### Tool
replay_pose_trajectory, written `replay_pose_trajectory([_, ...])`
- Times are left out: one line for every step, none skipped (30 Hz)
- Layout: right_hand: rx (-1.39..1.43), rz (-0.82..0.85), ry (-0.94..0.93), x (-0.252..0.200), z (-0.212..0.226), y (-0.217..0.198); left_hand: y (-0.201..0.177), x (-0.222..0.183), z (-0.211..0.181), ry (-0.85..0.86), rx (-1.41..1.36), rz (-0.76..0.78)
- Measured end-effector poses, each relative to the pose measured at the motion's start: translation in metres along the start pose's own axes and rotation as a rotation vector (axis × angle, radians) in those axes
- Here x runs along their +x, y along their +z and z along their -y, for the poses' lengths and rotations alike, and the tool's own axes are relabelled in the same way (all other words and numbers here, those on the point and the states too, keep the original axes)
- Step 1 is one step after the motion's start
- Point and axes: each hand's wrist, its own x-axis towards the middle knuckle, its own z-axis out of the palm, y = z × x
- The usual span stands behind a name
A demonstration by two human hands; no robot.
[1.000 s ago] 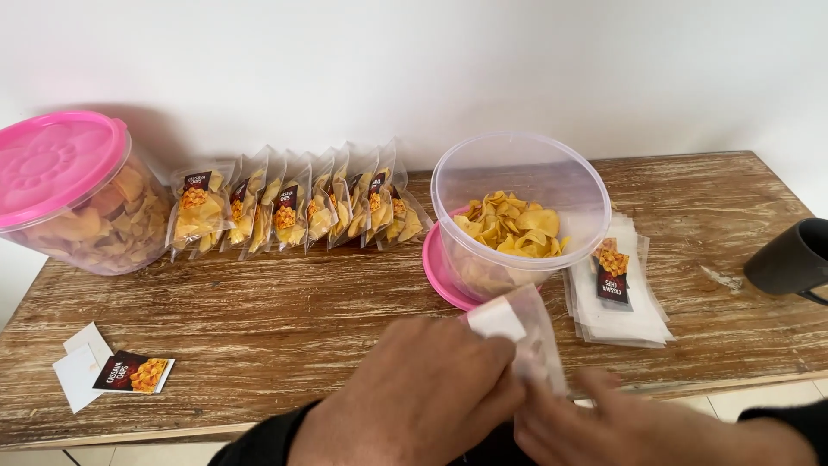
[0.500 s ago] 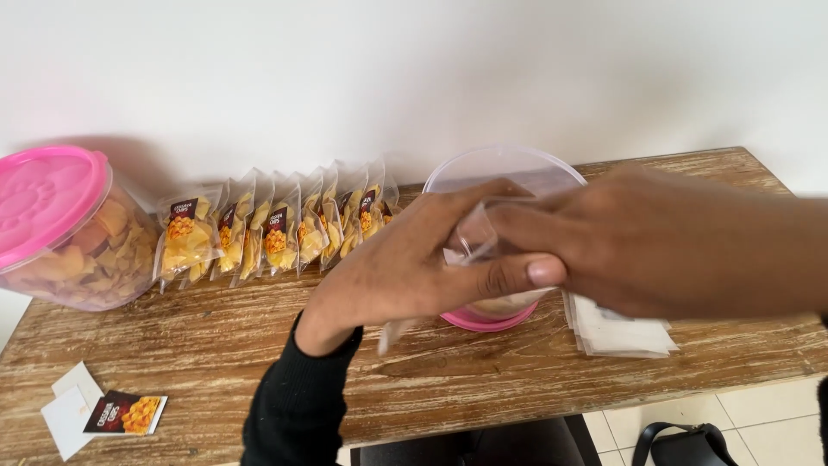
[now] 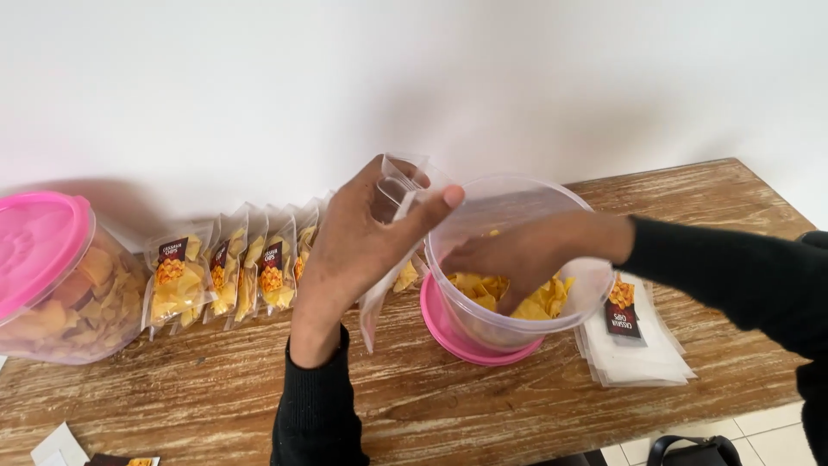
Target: Packing cassava chips from a large container into small individual plastic bags for retail.
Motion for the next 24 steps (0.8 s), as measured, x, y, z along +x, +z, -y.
replay_pose_trajectory([-0.002,-0.002,0.003,0.012,-0.01,0.007,-0.001,0.004,-0.001,0.004,-0.001,-0.001])
replay_pose_trajectory([-0.035,-0.039,-0.084,0.025,-0.019,0.018,-0.001,0.005,-0.001,-0.037,0.058,0.038])
replay_pose_trajectory([-0.068,-0.077,-0.172,0.037,-0.028,0.029,-0.001,0.007,-0.001,-0.077,0.118,0.078])
replay_pose_trajectory([-0.067,-0.072,-0.174,0.039,-0.031,0.031,0.001,0.011,0.007,-0.082,0.115,0.079])
replay_pose_trajectory([-0.053,-0.113,-0.184,0.041,-0.033,0.034,0.002,0.014,0.016,-0.03,0.111,0.147])
replay_pose_trajectory([-0.044,-0.155,-0.194,0.043,-0.035,0.035,0.003,0.017,0.024,0.023,0.107,0.211])
replay_pose_trajectory([-0.047,-0.151,-0.196,0.04,-0.032,0.033,0.004,0.016,0.023,0.02,0.104,0.207])
replay_pose_trajectory([-0.043,-0.143,-0.188,0.036,-0.029,0.032,0.004,0.015,0.023,0.04,0.106,0.233])
replay_pose_trajectory([-0.038,-0.134,-0.18,0.032,-0.027,0.031,0.005,0.014,0.022,0.06,0.107,0.258])
replay_pose_trajectory([-0.037,-0.133,-0.18,0.029,-0.025,0.029,0.006,0.013,0.024,0.059,0.105,0.259])
replay_pose_trajectory([0.001,-0.149,-0.171,0.026,-0.023,0.027,0.008,0.012,0.026,0.091,0.108,0.252])
replay_pose_trajectory([0.041,-0.169,-0.162,0.022,-0.021,0.025,0.009,0.011,0.028,0.125,0.112,0.246])
replay_pose_trajectory([0.042,-0.169,-0.161,0.019,-0.02,0.023,0.011,0.01,0.028,0.125,0.112,0.248])
replay_pose_trajectory([0.09,-0.184,-0.105,0.015,-0.02,0.022,0.014,0.01,0.028,0.145,0.147,0.251])
replay_pose_trajectory([0.137,-0.199,-0.049,0.011,-0.02,0.021,0.016,0.009,0.028,0.165,0.183,0.253])
replay_pose_trajectory([0.138,-0.2,-0.047,0.009,-0.021,0.022,0.017,0.007,0.025,0.167,0.182,0.255])
replay_pose_trajectory([0.211,-0.251,-0.028,0.006,-0.022,0.024,0.017,0.004,0.022,0.16,0.253,0.228])
replay_pose_trajectory([0.285,-0.302,-0.009,0.004,-0.024,0.025,0.018,0.002,0.018,0.153,0.323,0.202])
replay_pose_trajectory([0.287,-0.303,-0.006,-0.001,-0.026,0.025,0.021,0.003,0.021,0.155,0.323,0.205])
replay_pose_trajectory([0.332,-0.358,0.06,-0.006,-0.028,0.025,0.023,0.004,0.024,0.197,0.371,0.178])
replay_pose_trajectory([0.376,-0.412,0.127,-0.011,-0.03,0.025,0.025,0.004,0.027,0.24,0.418,0.149])
replay_pose_trajectory([0.38,-0.413,0.13,-0.022,-0.028,0.02,0.029,0.005,0.029,0.242,0.418,0.154])
replay_pose_trajectory([0.506,-0.446,0.181,-0.033,-0.026,0.014,0.033,0.006,0.032,0.273,0.475,0.108])
replay_pose_trajectory([0.634,-0.48,0.233,-0.044,-0.024,0.008,0.037,0.007,0.034,0.306,0.533,0.064])
